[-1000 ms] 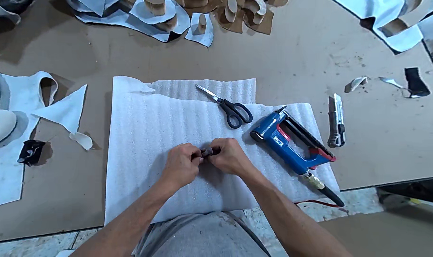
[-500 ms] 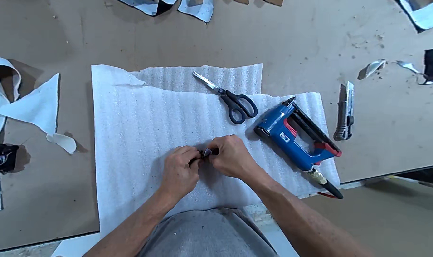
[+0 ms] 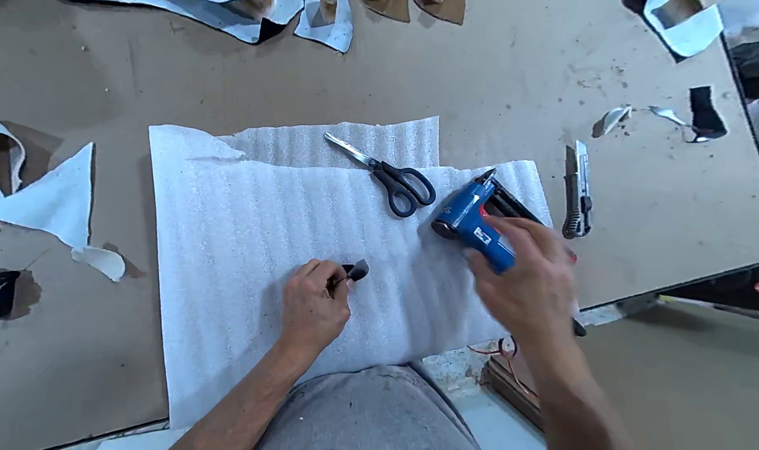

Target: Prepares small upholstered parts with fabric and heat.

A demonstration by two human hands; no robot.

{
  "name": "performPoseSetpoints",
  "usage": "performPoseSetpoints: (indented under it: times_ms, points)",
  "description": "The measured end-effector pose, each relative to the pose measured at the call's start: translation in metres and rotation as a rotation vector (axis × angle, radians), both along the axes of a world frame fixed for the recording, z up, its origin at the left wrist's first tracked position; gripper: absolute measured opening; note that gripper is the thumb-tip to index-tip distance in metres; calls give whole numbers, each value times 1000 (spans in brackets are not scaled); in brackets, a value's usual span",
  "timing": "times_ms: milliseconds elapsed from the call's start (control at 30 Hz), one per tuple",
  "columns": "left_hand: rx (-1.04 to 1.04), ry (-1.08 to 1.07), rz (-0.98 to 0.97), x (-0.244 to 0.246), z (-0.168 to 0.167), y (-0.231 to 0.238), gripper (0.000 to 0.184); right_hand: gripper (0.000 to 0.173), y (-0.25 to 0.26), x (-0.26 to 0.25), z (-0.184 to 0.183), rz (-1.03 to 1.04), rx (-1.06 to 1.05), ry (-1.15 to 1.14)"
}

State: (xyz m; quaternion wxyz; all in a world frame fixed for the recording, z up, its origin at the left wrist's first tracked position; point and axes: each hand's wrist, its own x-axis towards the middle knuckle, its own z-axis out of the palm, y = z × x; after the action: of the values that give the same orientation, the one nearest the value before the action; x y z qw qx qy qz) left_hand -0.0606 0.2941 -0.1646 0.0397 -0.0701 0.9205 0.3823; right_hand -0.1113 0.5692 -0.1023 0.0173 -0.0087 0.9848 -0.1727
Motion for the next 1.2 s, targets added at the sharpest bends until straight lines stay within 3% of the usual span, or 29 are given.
performPoseSetpoints:
  times_ms: [100,267,333,433,467,567,633,733,1200]
  points:
    - [52,-85,-46,-5,3,-6,32,85,53,7,-23,-132,144,-134]
    - [51,-1,-99,-5,-7,-11,19,87,64,-16,-33,-16,187,-227]
    - [45,59,-116,-3,-11,-12,19,81,58,-18,-19,-48,185,-263]
    - [38,145,-104,-2,-19,-10,20,51,38,5,26,-67,188,-239]
    - [44,157,-98,-1,-20,-10,20,50,26,21,41,-68,162,-240]
    - [64,175,-97,-2,-23,-11,22,43,-16,71,66,-43,-103,-310]
    - [78,192,-101,-1,-26,-12,23,35,-51,90,68,-35,-198,-379]
    - [106,200,-110,0,-27,-14,24,38,-82,95,60,5,-146,-442]
    - [137,220,-119,1,-33,-13,24,36,-100,85,39,47,-91,-445]
